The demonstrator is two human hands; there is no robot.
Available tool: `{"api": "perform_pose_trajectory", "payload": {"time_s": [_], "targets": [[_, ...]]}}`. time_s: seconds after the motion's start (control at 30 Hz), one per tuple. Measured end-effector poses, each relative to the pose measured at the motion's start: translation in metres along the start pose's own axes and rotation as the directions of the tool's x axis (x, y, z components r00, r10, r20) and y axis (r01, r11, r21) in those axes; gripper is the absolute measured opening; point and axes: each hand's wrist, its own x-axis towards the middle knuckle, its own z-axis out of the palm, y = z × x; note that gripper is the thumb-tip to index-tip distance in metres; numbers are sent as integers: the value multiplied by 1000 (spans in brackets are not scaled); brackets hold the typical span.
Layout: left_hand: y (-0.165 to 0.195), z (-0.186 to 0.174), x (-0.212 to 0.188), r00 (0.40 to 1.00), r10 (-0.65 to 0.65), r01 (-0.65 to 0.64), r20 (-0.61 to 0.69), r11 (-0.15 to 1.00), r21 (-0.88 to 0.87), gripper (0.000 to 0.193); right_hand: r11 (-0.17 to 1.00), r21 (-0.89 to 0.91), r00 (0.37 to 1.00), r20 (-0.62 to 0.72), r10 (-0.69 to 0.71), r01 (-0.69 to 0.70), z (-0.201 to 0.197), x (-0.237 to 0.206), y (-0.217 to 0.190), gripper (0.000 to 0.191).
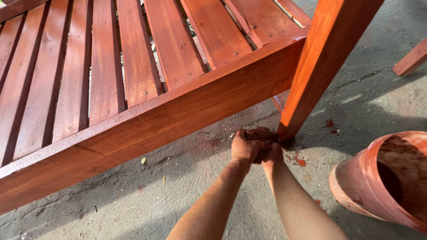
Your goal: The person wipes a red wood stain onto the slats, rails, and legs of a wooden bench using a cloth, dipping the cloth into a bucket of stain between sections. They work along the seat edge, armrest, and legs, then move to a small table and another bench.
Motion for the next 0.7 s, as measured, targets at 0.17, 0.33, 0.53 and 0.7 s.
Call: {"api": "perform_pose_trajectory", "payload": {"time_s": [0.17, 0.33, 0.53, 0.7], "targets": [[-8, 20, -2, 998, 66, -66, 9, 998, 13, 57, 942, 291, 930, -273, 248, -165, -28, 12, -24, 35], [3, 30, -9, 998, -64, 64, 12, 998, 10, 57, 864, 474, 887, -310, 343, -169, -22, 28, -46, 41], [3, 29, -2, 1000, -3, 3, 0, 998, 55, 58, 816, 560, 844, -361, 396, -143, -17, 31, -40, 42], [-3, 17, 0, 999, -29, 29, 22, 999, -43, 57, 886, 456, 870, -401, 286, -81, -18, 19, -37, 35]]}}
